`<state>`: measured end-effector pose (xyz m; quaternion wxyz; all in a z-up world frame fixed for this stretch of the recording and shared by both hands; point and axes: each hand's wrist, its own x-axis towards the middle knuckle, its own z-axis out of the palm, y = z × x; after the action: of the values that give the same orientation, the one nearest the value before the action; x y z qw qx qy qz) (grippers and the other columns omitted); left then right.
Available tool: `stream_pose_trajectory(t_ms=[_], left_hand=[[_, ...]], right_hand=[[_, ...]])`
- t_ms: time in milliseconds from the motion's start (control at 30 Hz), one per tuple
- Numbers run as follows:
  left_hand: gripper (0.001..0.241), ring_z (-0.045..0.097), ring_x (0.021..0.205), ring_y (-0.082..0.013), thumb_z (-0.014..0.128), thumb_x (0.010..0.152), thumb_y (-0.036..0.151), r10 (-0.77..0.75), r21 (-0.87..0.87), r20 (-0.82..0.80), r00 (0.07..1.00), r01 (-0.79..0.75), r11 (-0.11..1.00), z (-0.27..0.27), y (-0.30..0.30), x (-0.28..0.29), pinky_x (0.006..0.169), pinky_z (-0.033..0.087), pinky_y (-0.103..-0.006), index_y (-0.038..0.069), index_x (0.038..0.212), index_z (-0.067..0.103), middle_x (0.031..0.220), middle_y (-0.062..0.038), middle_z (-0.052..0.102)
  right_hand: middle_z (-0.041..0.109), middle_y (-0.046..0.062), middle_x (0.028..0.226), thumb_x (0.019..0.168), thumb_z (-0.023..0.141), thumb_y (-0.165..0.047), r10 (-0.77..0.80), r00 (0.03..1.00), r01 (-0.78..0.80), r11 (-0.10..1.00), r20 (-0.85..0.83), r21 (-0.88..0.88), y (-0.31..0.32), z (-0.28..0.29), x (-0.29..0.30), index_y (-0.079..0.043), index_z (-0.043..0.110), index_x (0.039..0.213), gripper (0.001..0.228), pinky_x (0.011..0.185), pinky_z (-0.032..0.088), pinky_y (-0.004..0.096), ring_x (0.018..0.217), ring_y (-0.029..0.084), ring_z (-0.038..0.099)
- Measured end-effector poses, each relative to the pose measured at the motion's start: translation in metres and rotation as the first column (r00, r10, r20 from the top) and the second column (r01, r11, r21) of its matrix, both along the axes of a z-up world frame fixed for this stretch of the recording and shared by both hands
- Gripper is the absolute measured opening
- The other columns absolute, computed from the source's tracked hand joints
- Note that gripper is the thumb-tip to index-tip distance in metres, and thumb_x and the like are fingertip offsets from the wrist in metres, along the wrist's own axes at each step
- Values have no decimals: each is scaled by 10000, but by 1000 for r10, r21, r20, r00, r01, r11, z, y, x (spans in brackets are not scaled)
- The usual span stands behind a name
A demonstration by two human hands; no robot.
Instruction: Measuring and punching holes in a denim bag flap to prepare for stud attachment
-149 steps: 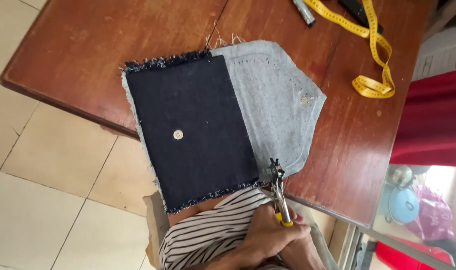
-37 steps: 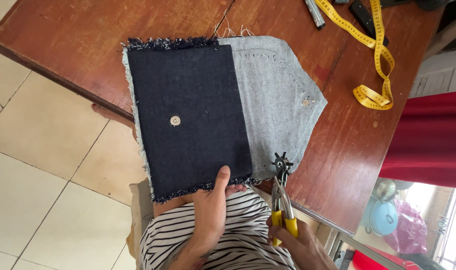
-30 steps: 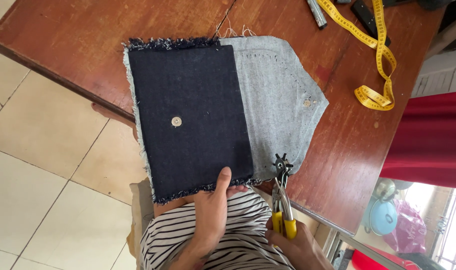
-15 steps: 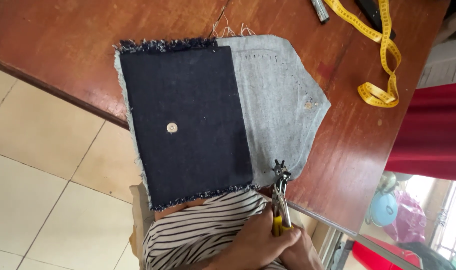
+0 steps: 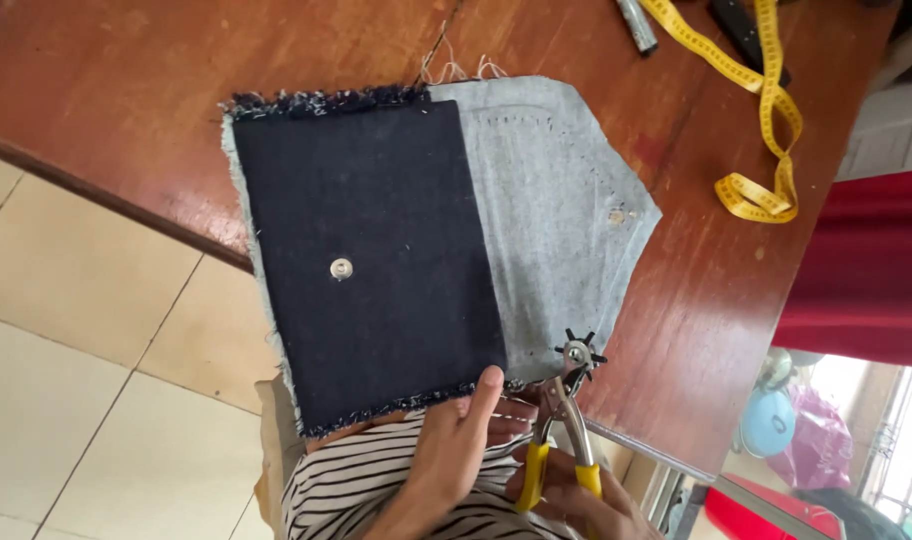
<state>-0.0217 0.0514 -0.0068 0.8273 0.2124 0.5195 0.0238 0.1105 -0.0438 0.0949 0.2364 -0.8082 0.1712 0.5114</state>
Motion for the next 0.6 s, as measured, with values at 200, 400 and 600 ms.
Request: stream_pose_trajectory(t_ms=[200, 400, 600], left_hand=[[783, 968, 1069, -199, 533, 1145, 631, -33, -2, -29, 999, 33, 999, 11, 4, -2, 1029, 765, -294, 8, 1132, 1008, 1148, -128, 1025], [656, 576, 808, -136, 501, 1180, 761, -195, 116, -135, 971, 211, 971, 15, 6, -10, 863, 445, -372, 172, 939, 660, 906, -11, 667], [676, 657, 929, -178, 533, 1177, 741, -139, 89, -94, 986, 148, 985, 10, 0, -8, 940, 522, -353, 116, 944, 640, 936, -57, 661]], right_hand=[[698, 80, 1821, 1072, 867, -618, 841, 271, -951, 157, 468, 268, -72, -5, 36, -316, 865, 1596, 604, 1371, 431, 501, 1717, 274, 655], [772, -35, 1805, 989, 846, -834, 857, 190, -980, 137, 478, 143, -90, -25, 40, -334, 919, 1489, 711, 1345, 430, 503, 1748, 209, 581], [645, 31, 1768, 1019, 894, -367, 927, 239, -970, 218, 288, 105, -102, -42, 50, -381, 869, 1399, 381, 1368, 530, 415, 1661, 218, 672]])
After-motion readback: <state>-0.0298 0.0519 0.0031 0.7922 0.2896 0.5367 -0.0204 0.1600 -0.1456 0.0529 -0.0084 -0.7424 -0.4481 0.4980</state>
